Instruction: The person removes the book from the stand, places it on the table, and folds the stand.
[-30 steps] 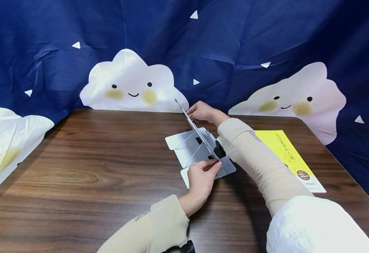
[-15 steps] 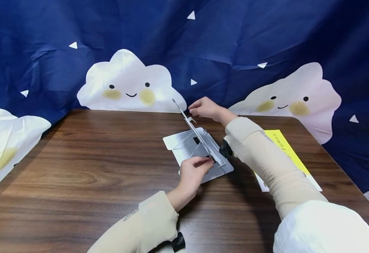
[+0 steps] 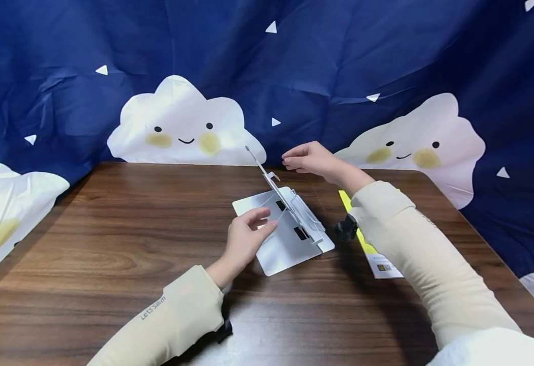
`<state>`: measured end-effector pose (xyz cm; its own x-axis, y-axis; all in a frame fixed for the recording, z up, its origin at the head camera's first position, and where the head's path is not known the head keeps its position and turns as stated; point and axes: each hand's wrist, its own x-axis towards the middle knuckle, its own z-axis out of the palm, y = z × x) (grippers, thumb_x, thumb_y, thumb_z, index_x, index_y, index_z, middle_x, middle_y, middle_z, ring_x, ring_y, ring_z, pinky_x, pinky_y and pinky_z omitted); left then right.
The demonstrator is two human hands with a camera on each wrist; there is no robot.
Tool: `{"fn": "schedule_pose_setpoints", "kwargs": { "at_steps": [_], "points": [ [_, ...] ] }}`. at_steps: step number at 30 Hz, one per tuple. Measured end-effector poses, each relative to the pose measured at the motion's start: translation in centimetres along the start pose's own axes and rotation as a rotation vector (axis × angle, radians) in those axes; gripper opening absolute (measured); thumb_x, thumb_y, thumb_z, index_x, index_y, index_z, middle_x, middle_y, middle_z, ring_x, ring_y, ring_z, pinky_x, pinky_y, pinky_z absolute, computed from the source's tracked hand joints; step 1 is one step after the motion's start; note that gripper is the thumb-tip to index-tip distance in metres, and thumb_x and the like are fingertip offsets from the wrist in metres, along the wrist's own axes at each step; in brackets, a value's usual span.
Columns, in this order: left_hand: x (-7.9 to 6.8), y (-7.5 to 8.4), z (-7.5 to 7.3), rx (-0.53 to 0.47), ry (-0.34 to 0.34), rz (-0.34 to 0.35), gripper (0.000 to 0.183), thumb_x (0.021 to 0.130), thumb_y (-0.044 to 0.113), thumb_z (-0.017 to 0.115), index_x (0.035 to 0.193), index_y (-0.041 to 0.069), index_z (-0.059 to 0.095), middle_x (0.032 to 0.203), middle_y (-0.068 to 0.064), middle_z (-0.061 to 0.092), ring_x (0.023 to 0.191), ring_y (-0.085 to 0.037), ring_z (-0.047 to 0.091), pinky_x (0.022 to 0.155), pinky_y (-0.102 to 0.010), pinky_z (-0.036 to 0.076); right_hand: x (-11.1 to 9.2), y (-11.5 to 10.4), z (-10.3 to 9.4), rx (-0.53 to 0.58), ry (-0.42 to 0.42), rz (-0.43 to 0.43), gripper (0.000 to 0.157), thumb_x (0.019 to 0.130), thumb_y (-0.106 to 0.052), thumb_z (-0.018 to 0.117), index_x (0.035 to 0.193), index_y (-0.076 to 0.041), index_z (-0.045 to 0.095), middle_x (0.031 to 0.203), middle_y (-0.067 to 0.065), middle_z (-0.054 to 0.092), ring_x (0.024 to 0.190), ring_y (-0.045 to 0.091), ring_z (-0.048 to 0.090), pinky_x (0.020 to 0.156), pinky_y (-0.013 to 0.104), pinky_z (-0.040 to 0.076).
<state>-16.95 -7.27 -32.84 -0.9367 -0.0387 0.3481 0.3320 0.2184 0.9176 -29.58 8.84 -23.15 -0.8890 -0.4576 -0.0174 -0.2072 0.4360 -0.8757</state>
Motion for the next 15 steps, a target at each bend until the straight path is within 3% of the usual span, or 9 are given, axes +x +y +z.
{"fn": "schedule_pose_setpoints", "kwargs": {
  "at_steps": [5,11,15],
  "points": [
    [0.8,-0.2,-1.7,0.229,-0.035,0.044,0.045,0.072,0.021,0.068,0.109,-0.001,0.056,0.102,-0.014,0.059,0.091,-0.025,0.057,0.076,-0.039,0.044,-1.3,-0.4,-0.5,0.011,-0.014,-0.009,0.03,0.086,-0.01,0.052,0.111,0.006,0.053,0.109,0.018,0.055,0.1,0.025,0.052,0.086,0.035,0.04],
    [1.8,-0.7,-3.5,0.428,-0.16,-0.037,0.069,0.069,0.03,0.069,0.123,-0.003,0.042,0.114,-0.017,0.052,0.1,-0.03,0.05,0.082,-0.038,0.041,-2.9,-0.4,-0.3,0.019,-0.033,-0.03,0.03,0.086,-0.009,0.052,0.111,0.008,0.052,0.106,0.017,0.057,0.099,0.025,0.053,0.084,0.033,0.041],
    [2.2,-1.0,-4.1,0.567,-0.228,-0.04,0.079,0.068,0.036,0.07,0.127,-0.005,0.035,0.119,-0.019,0.046,0.107,-0.031,0.043,0.087,-0.042,0.035,-4.1,0.1,-0.1,0.032,-0.019,-0.074,0.031,0.086,-0.008,0.052,0.111,0.01,0.051,0.105,0.019,0.057,0.099,0.027,0.052,0.084,0.034,0.041]
  ]
}}
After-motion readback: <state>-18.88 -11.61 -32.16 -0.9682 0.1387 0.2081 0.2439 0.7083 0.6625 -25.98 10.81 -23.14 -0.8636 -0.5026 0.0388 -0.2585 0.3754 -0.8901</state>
